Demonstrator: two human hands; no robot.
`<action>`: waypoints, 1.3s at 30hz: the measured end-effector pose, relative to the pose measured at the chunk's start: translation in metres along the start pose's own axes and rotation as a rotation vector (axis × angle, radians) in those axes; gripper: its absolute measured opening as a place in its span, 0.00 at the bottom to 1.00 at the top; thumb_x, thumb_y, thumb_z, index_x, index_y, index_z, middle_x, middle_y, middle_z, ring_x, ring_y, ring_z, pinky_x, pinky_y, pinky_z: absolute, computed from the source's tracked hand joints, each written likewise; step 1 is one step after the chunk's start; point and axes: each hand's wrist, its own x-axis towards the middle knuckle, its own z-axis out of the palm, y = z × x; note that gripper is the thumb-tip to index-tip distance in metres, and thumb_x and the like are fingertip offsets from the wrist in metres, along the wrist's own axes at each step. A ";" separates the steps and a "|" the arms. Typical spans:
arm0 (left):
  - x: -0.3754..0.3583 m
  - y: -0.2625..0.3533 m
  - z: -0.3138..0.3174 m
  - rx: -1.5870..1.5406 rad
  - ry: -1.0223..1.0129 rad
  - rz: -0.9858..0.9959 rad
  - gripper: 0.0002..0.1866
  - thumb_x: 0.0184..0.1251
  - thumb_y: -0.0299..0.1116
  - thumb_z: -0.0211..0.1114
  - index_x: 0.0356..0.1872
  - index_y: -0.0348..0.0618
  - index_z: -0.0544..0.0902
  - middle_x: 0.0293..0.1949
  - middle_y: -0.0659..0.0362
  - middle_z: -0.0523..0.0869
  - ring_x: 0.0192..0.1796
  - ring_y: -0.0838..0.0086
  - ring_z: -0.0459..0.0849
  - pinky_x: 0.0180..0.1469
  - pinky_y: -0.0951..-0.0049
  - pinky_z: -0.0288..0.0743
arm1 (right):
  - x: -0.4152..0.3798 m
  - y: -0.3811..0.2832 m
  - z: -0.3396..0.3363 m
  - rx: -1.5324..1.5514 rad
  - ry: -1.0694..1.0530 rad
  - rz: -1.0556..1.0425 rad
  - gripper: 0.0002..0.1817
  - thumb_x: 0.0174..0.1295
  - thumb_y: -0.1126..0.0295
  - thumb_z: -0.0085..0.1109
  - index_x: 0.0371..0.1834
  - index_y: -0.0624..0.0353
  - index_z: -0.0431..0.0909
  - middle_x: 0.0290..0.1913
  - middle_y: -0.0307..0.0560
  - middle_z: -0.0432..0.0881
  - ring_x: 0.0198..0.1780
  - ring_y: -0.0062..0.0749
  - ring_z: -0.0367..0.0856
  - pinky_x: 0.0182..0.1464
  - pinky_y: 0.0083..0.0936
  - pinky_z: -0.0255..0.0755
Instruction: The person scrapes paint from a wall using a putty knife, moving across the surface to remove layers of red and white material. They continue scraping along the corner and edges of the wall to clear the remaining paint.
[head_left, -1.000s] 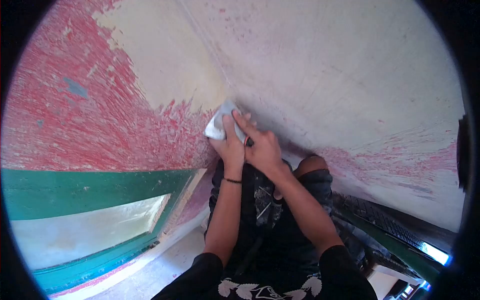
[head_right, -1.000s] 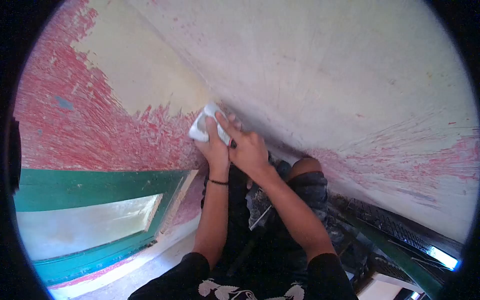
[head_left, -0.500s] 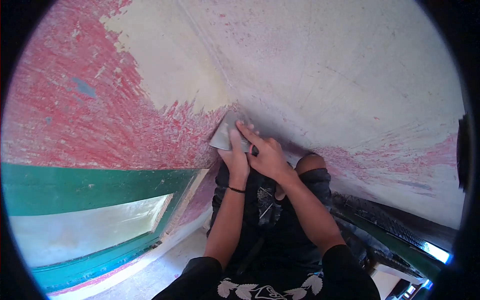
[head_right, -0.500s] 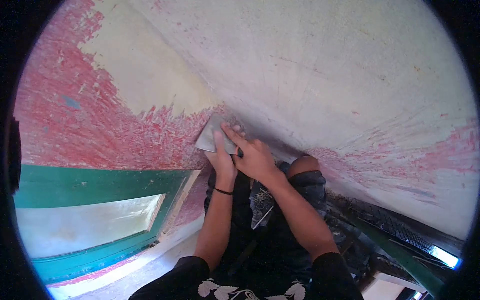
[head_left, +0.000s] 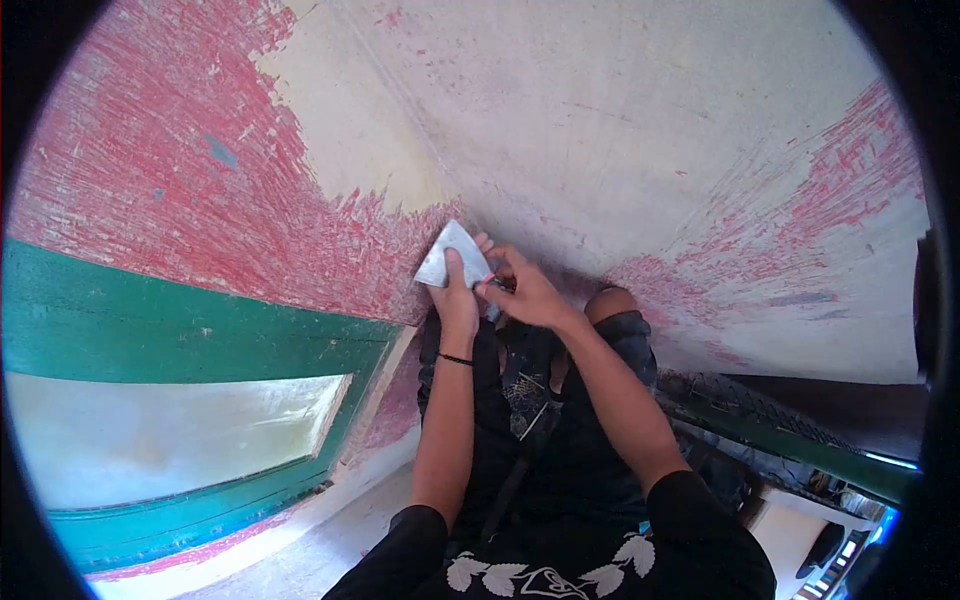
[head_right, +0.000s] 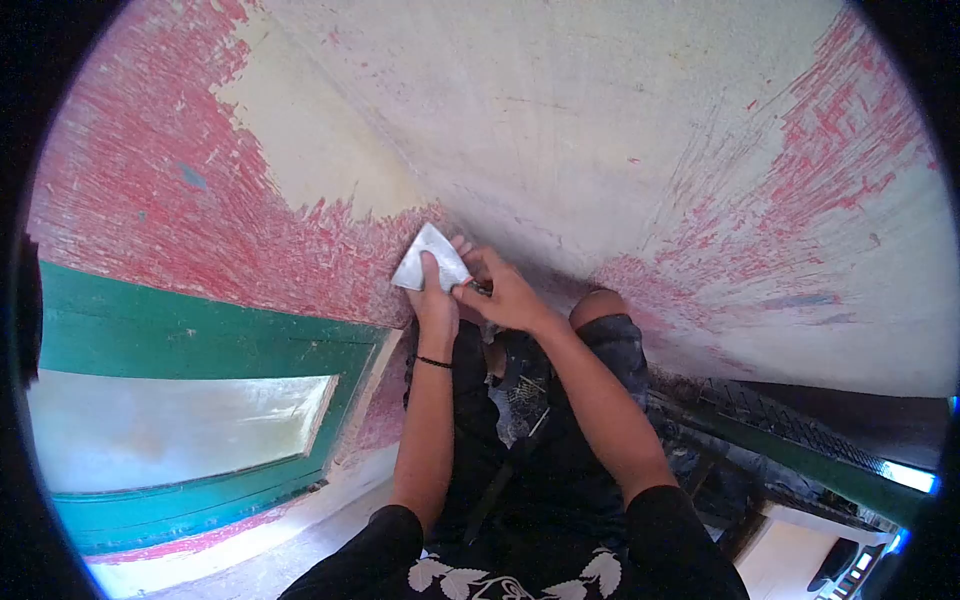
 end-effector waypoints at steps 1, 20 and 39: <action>0.004 0.004 0.000 0.035 0.027 0.085 0.27 0.82 0.47 0.49 0.65 0.30 0.68 0.54 0.44 0.84 0.51 0.61 0.87 0.52 0.66 0.81 | -0.004 -0.002 0.002 -0.080 0.023 -0.046 0.29 0.64 0.63 0.66 0.65 0.60 0.67 0.41 0.58 0.85 0.39 0.49 0.87 0.41 0.41 0.78; 0.009 0.015 0.010 0.177 0.111 0.129 0.25 0.82 0.38 0.50 0.61 0.18 0.69 0.55 0.38 0.82 0.38 0.57 0.89 0.43 0.63 0.88 | 0.003 0.014 0.035 -0.209 0.107 -0.230 0.39 0.58 0.77 0.61 0.76 0.45 0.65 0.45 0.63 0.85 0.37 0.62 0.84 0.43 0.41 0.81; 0.013 0.005 0.026 0.114 0.127 0.135 0.25 0.82 0.38 0.50 0.64 0.20 0.66 0.57 0.38 0.81 0.41 0.57 0.89 0.46 0.61 0.87 | 0.006 0.006 0.003 -0.221 0.047 -0.180 0.38 0.58 0.72 0.62 0.75 0.39 0.67 0.33 0.63 0.84 0.29 0.57 0.83 0.38 0.39 0.80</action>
